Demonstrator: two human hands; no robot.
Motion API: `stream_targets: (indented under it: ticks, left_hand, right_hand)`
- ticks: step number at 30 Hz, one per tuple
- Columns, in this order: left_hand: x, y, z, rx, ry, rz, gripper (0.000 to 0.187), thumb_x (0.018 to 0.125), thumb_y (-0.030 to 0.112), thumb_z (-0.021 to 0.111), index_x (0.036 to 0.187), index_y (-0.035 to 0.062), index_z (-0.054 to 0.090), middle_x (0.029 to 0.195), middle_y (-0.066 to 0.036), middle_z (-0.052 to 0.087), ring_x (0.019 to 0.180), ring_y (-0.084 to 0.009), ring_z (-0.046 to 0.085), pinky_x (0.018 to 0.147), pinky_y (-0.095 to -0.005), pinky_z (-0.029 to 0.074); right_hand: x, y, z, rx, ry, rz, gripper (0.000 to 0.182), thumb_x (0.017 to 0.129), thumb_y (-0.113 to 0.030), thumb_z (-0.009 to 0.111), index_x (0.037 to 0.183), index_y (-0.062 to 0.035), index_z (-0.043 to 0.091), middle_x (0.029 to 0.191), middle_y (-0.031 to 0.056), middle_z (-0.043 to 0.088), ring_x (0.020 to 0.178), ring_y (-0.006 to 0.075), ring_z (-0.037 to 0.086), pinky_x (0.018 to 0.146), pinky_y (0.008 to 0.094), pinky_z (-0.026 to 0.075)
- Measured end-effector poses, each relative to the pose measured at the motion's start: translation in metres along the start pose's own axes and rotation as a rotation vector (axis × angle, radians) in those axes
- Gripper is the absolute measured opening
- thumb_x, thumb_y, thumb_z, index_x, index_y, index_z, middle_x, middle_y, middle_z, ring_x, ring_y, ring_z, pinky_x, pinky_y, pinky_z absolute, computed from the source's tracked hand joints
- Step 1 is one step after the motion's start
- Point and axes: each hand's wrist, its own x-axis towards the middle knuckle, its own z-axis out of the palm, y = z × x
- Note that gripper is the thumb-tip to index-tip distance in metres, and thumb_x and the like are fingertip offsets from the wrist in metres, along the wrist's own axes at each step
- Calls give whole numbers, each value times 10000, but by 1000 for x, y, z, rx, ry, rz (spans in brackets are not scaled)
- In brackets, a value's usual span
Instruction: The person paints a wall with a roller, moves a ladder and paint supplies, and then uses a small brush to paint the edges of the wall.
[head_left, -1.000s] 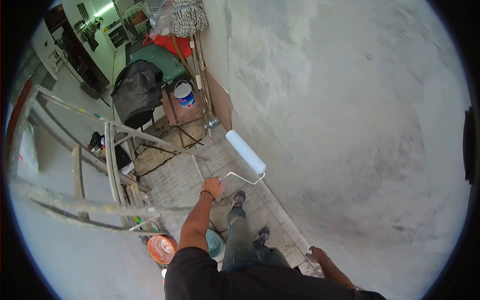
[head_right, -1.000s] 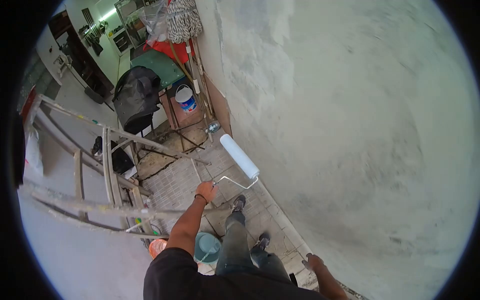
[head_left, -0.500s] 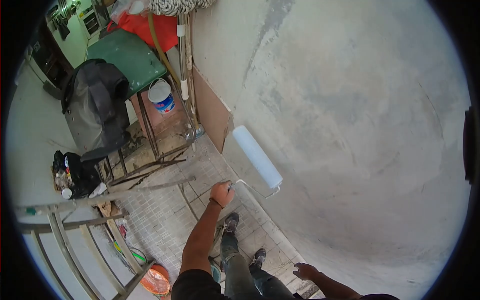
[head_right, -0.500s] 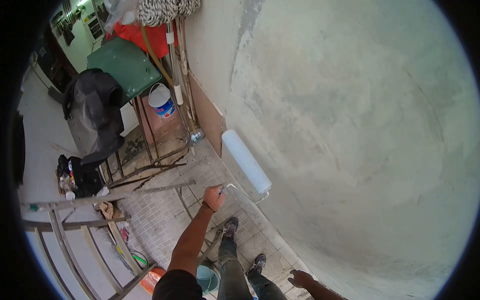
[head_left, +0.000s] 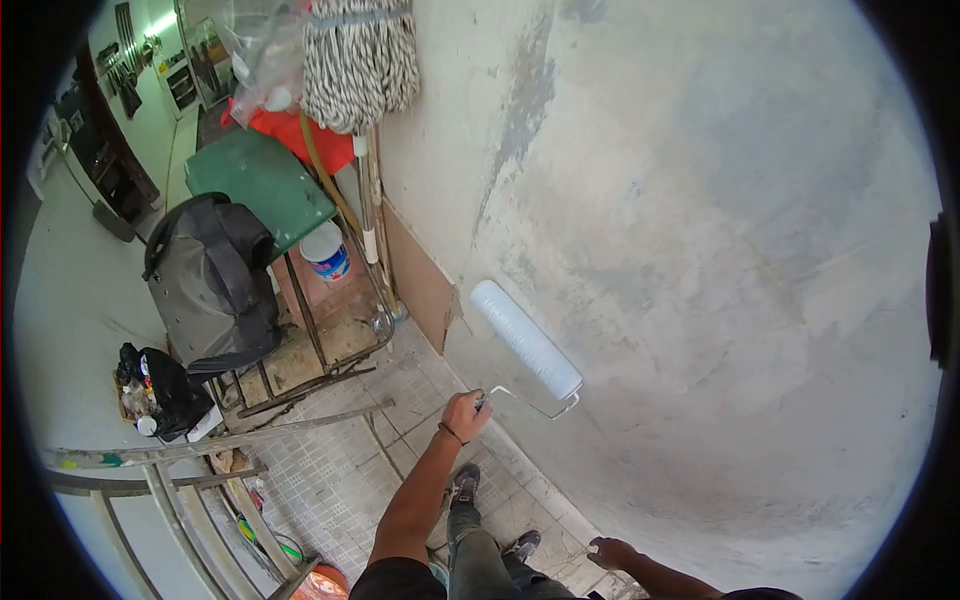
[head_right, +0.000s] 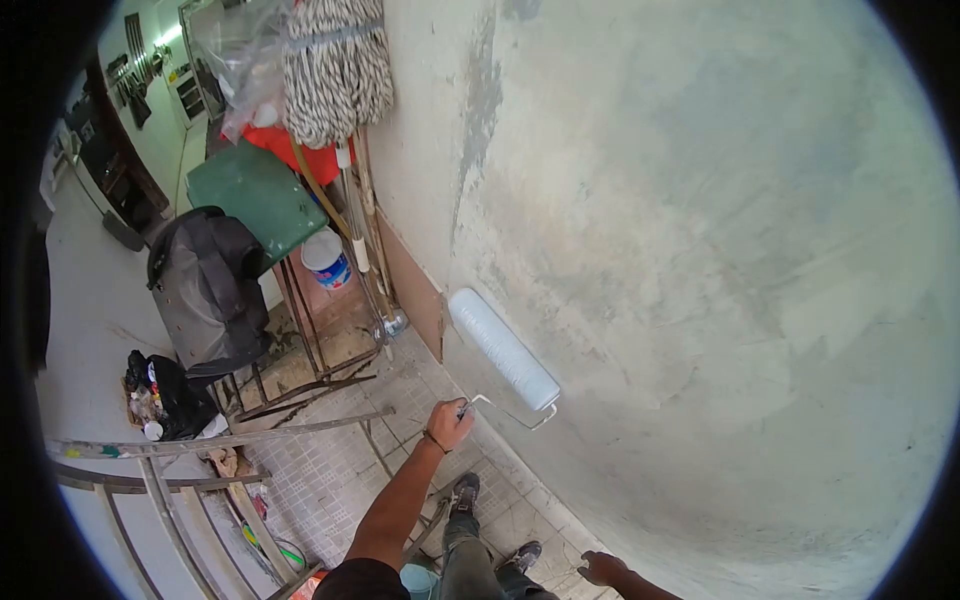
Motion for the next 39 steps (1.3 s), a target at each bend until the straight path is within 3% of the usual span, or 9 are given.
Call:
stream_targets:
  ticks: [4, 6, 13, 19, 21, 27, 30, 39]
  left_hand:
    - [16, 45, -26, -34, -8, 26, 255, 796, 198, 574, 701, -29, 508, 615, -241, 527, 616, -435, 537, 538, -456, 408]
    - [23, 62, -37, -35, 9, 56, 263, 816, 200, 563, 699, -30, 511, 618, -244, 524, 606, -430, 533, 525, -446, 399]
    - [50, 139, -83, -39, 35, 113, 282, 838, 211, 541, 710, -40, 517, 595, -233, 505, 562, -398, 521, 520, -414, 391]
    - [69, 198, -117, -72, 32, 138, 314, 866, 226, 520, 707, -44, 505, 561, -191, 460, 511, -299, 469, 527, -390, 380]
    - [77, 218, -130, -87, 21, 185, 307, 878, 215, 502, 685, -23, 491, 514, -74, 419, 504, -129, 432, 486, -338, 356]
    - [109, 267, -159, -231, -15, 234, 330, 910, 209, 494, 631, 38, 447, 519, 14, 431, 454, -77, 398, 418, -265, 319]
    - [125, 299, -174, -271, -4, 226, 351, 885, 237, 507, 629, -2, 481, 514, -53, 463, 482, -154, 446, 488, -330, 378]
    - [188, 426, -234, -445, -72, 341, 399, 895, 246, 481, 563, 27, 449, 474, -19, 443, 419, -122, 432, 427, -298, 357]
  right_hand:
    - [-6, 7, 2, -26, 41, -16, 527, 843, -441, 554, 1229, -84, 515, 1095, 162, 625, 1061, 328, 568, 908, 433, 443]
    - [-9, 7, 2, 1, 20, -3, 540, 844, -449, 536, 1248, -94, 490, 1166, 156, 591, 1104, 326, 544, 932, 427, 425]
    - [-13, 7, -8, -41, 52, -17, 537, 844, -474, 521, 1249, -122, 498, 1162, 160, 595, 1105, 344, 539, 938, 440, 425]
    - [0, 11, -16, -43, 133, -19, 556, 835, -495, 514, 1254, -130, 496, 1167, 161, 593, 1111, 345, 536, 951, 447, 414]
    - [1, 6, -22, -54, 151, -23, 566, 828, -507, 513, 1257, -138, 496, 1168, 161, 592, 1115, 347, 533, 964, 451, 404]
    - [17, 4, -34, -31, 161, -31, 575, 820, -510, 517, 1256, -136, 500, 1156, 174, 595, 1119, 354, 531, 967, 448, 400]
    - [18, 3, -42, -17, 202, -47, 569, 823, -502, 518, 1252, -129, 505, 1147, 181, 598, 1117, 358, 532, 965, 444, 402]
    - [0, -9, -59, 7, 239, -49, 592, 814, -498, 534, 1249, -97, 508, 1145, 190, 597, 1114, 356, 534, 960, 444, 404]
